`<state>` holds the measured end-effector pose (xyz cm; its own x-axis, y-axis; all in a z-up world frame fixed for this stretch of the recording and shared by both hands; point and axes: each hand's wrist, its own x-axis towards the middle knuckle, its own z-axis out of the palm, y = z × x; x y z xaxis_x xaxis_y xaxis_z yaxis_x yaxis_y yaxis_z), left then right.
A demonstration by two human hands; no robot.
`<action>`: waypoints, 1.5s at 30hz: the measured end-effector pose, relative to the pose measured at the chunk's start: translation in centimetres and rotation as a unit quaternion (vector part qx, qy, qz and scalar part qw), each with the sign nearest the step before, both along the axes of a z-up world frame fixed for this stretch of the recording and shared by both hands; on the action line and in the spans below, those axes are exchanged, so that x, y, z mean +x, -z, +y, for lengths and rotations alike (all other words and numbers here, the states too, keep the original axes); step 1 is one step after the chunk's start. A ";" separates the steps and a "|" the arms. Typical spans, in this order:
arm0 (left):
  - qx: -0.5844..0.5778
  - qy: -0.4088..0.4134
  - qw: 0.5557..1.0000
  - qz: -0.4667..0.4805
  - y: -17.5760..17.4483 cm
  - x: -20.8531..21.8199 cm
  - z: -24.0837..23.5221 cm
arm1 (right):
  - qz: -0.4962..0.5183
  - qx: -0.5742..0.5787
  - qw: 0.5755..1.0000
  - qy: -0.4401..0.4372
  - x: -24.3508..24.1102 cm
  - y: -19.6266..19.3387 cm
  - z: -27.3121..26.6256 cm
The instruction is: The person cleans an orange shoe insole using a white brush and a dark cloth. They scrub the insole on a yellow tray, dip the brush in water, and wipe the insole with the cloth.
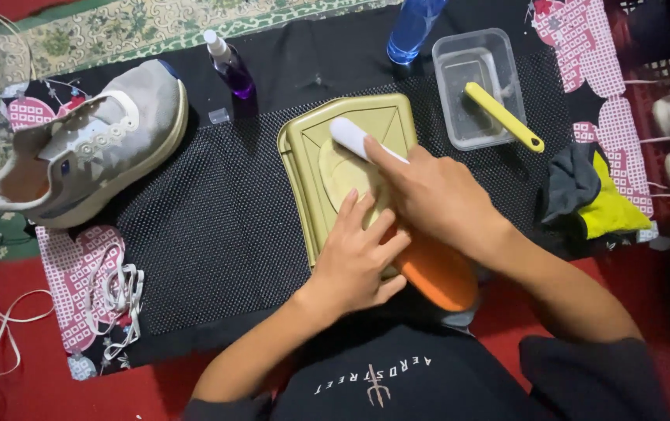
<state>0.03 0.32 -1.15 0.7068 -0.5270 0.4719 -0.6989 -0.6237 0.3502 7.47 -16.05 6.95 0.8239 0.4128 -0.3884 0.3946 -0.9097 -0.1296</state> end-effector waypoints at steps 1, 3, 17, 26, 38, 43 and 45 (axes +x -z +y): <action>0.003 -0.001 1.000 0.004 0.1 -0.1 0.0 | 0.003 0.005 1.000 0.006 -0.2 -0.1 0.0; 0.005 -0.001 1.000 0.003 0.1 0.1 0.1 | 0.001 0.008 1.000 0.013 -1.4 -0.6 -1.1; 0.007 0.001 1.000 0.010 0.1 -0.1 0.1 | 0.010 0.007 1.000 -0.015 0.0 0.4 -1.9; 0.004 -0.008 1.000 -0.007 0.0 -0.1 -0.1 | -0.015 -0.014 0.999 -0.029 0.5 1.9 -1.4; -0.025 -0.002 1.000 -0.013 0.1 0.1 -0.2 | 0.027 -0.052 0.998 -0.025 -1.4 -1.2 0.8; -0.018 -0.004 1.000 -0.012 0.6 -0.2 0.2 | 0.017 -0.039 0.999 -0.025 -1.3 0.1 0.8; -0.016 0.001 1.000 -0.017 1.0 0.0 0.0 | 0.029 -0.053 0.998 -0.017 -2.4 -1.0 -0.4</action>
<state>-0.01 0.32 -2.10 0.6896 -0.5120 0.5121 -0.7113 -0.6116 0.3464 5.10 -16.45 7.92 0.7855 0.3935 -0.4776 0.4199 -0.9059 -0.0558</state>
